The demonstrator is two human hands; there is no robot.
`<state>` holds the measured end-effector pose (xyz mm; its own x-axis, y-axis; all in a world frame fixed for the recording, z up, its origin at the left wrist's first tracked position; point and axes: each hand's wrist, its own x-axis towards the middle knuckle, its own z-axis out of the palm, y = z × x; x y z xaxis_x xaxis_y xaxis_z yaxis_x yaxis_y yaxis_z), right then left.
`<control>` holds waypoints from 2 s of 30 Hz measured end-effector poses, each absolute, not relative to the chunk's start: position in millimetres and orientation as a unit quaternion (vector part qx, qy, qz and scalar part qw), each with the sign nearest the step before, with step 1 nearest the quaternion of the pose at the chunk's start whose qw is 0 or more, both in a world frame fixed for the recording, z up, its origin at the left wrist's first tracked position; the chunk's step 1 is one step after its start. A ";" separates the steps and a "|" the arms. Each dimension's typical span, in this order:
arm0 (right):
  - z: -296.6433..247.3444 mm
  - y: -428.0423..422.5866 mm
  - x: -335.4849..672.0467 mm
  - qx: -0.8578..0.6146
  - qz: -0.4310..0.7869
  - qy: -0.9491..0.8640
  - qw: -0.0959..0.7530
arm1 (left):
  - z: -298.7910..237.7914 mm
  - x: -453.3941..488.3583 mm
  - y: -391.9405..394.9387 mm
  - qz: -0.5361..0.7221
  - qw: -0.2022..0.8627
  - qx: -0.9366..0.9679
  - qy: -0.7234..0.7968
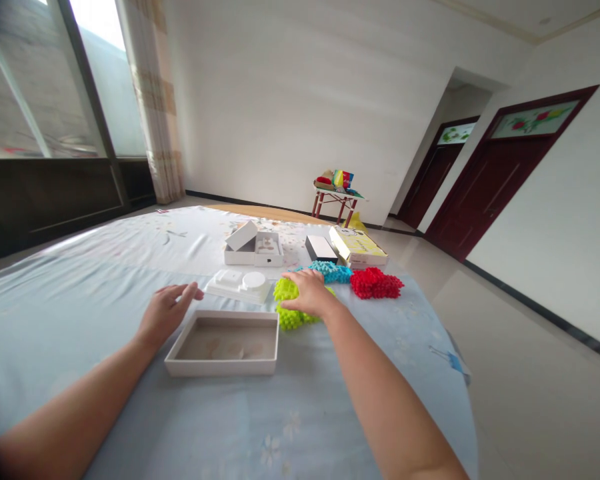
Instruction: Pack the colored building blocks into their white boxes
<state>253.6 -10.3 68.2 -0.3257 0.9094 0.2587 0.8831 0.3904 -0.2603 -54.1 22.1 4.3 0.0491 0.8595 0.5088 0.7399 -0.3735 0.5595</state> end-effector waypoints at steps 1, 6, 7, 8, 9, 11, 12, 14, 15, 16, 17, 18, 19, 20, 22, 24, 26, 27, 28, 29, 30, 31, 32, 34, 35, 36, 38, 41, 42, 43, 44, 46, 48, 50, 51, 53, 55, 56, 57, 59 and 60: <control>73.0 -14.6 247.2 -0.541 0.041 -0.814 0.208 | 4.2 -53.4 21.7 0.409 0.074 0.722 0.553; 83.3 -36.7 198.1 -0.437 0.128 -0.861 0.226 | 1.6 -50.8 21.5 0.411 0.073 0.731 0.540; 81.2 -39.3 187.2 -0.424 0.136 -0.871 0.209 | 0.9 -50.8 21.6 0.413 0.073 0.732 0.538; 77.8 -40.9 176.8 -0.414 0.144 -0.879 0.188 | 0.4 -50.8 21.7 0.416 0.072 0.731 0.537; 73.5 -41.4 167.2 -0.408 0.149 -0.885 0.170 | 0.1 -50.9 21.6 0.419 0.072 0.728 0.538; 64.1 -40.0 151.1 -0.405 0.155 -0.890 0.140 | 0.5 -51.1 20.8 0.425 0.073 0.722 0.541; 60.0 -38.5 144.7 -0.407 0.156 -0.890 0.130 | 1.1 -51.0 20.3 0.426 0.073 0.721 0.542; 54.7 -35.1 135.4 -0.411 0.160 -0.890 0.113 | 2.7 -50.8 19.2 0.426 0.073 0.722 0.540; 53.8 -33.6 132.4 -0.412 0.162 -0.890 0.106 | 3.4 -50.6 18.7 0.426 0.073 0.724 0.539; 54.0 -32.4 130.5 -0.412 0.166 -0.890 0.100 | 4.1 -50.4 18.5 0.425 0.071 0.725 0.537; 54.9 -31.4 129.8 -0.413 0.171 -0.890 0.095 | 4.5 -50.2 18.3 0.425 0.070 0.726 0.537; 56.2 -30.7 130.2 -0.413 0.178 -0.889 0.090 | 4.9 -50.1 18.3 0.424 0.068 0.726 0.537; 57.6 -30.3 131.6 -0.412 0.186 -0.888 0.086 | 5.3 -49.9 18.2 0.424 0.068 0.726 0.537; 58.7 -30.2 133.7 -0.410 0.198 -0.887 0.082 | 5.9 -49.8 18.0 0.424 0.067 0.728 0.535; 59.1 -30.8 139.2 -0.406 0.220 -0.883 0.085 | 7.8 -49.4 17.0 0.426 0.067 0.731 0.528; 57.5 -33.1 144.5 -0.417 0.226 -0.875 0.100 | 11.5 -48.6 15.1 0.428 0.072 0.737 0.518; 55.1 -37.0 148.1 -0.443 0.207 -0.866 0.107 | 16.2 -47.4 12.8 0.423 0.089 0.748 0.504; 54.0 -39.4 148.9 -0.459 0.190 -0.862 0.103 | 18.5 -46.6 11.7 0.414 0.102 0.757 0.494; 53.2 -41.8 149.3 -0.474 0.173 -0.858 0.094 | 20.5 -45.6 10.9 0.401 0.120 0.768 0.484; 52.7 -44.0 149.1 -0.488 0.157 -0.855 0.082 | 21.9 -44.4 10.2 0.385 0.140 0.779 0.474; 52.3 -45.9 148.6 -0.497 0.143 -0.853 0.070 | 22.8 -43.1 9.8 0.367 0.163 0.789 0.464; 52.0 -47.3 147.9 -0.502 0.134 -0.852 0.060 | 23.1 -41.8 9.6 0.350 0.185 0.797 0.456; 51.7 -48.4 147.0 -0.502 0.128 -0.854 0.055 | 22.9 -40.3 9.5 0.335 0.204 0.803 0.449; 51.0 -49.3 144.9 -0.490 0.132 -0.860 0.057 | 21.7 -37.5 9.2 0.315 0.228 0.809 0.441; 50.5 -49.5 143.8 -0.481 0.140 -0.863 0.064 | 21.1 -36.2 8.9 0.308 0.233 0.811 0.439; 50.0 -49.5 142.7 -0.471 0.150 -0.866 0.073 | 20.6 -35.2 8.6 0.303 0.234 0.813 0.439; 49.0 -49.6 141.1 -0.450 0.173 -0.871 0.096 | 20.3 -33.6 7.8 0.297 0.230 0.815 0.442; 48.1 -49.3 141.0 -0.430 0.198 -0.873 0.120 | 20.4 -32.5 7.2 0.293 0.218 0.815 0.451; 48.0 -49.0 141.8 -0.426 0.206 -0.873 0.122 | 20.3 -32.4 7.4 0.292 0.216 0.814 0.454; 47.8 -48.6 142.8 -0.423 0.211 -0.872 0.124 | 20.0 -32.2 7.7 0.290 0.214 0.812 0.458; 47.5 -48.2 143.8 -0.424 0.212 -0.872 0.124 | 19.7 -31.9 8.2 0.289 0.215 0.810 0.463; 46.6 -47.3 145.1 -0.435 0.199 -0.869 0.124 | 19.1 -31.1 9.1 0.286 0.220 0.803 0.474; 45.2 -46.3 144.5 -0.448 0.178 -0.868 0.120 | 19.0 -29.9 9.6 0.285 0.223 0.796 0.486; 43.4 -45.4 142.1 -0.443 0.168 -0.873 0.119 | 19.3 -28.8 9.7 0.286 0.218 0.792 0.494; 42.4 -44.8 140.6 -0.435 0.169 -0.876 0.121 | 19.6 -28.3 9.7 0.286 0.215 0.791 0.496; 40.7 -43.5 138.2 -0.417 0.178 -0.882 0.130 | 20.1 -27.5 9.4 0.286 0.210 0.790 0.499; 39.3 -42.0 137.5 -0.405 0.196 -0.882 0.139 | 20.4 -27.1 9.4 0.286 0.210 0.788 0.503; 38.7 -41.3 137.7 -0.402 0.204 -0.881 0.143 | 20.4 -26.9 9.5 0.286 0.211 0.786 0.506; 38.2 -40.7 138.0 -0.401 0.209 -0.880 0.148 | 20.4 -26.7 9.7 0.287 0.213 0.785 0.507; 37.5 -40.2 138.7 -0.401 0.210 -0.877 0.161 | 20.1 -26.4 10.2 0.291 0.213 0.784 0.505; 37.3 -40.2 138.7 -0.400 0.209 -0.876 0.168 | 20.0 -26.3 10.4 0.293 0.213 0.785 0.503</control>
<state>138.7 -40.2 37.3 -0.6228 0.7719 0.1278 0.6314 0.5923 -0.5005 -26.3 10.4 20.0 0.3216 0.9146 0.2449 0.6654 -0.4024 0.6287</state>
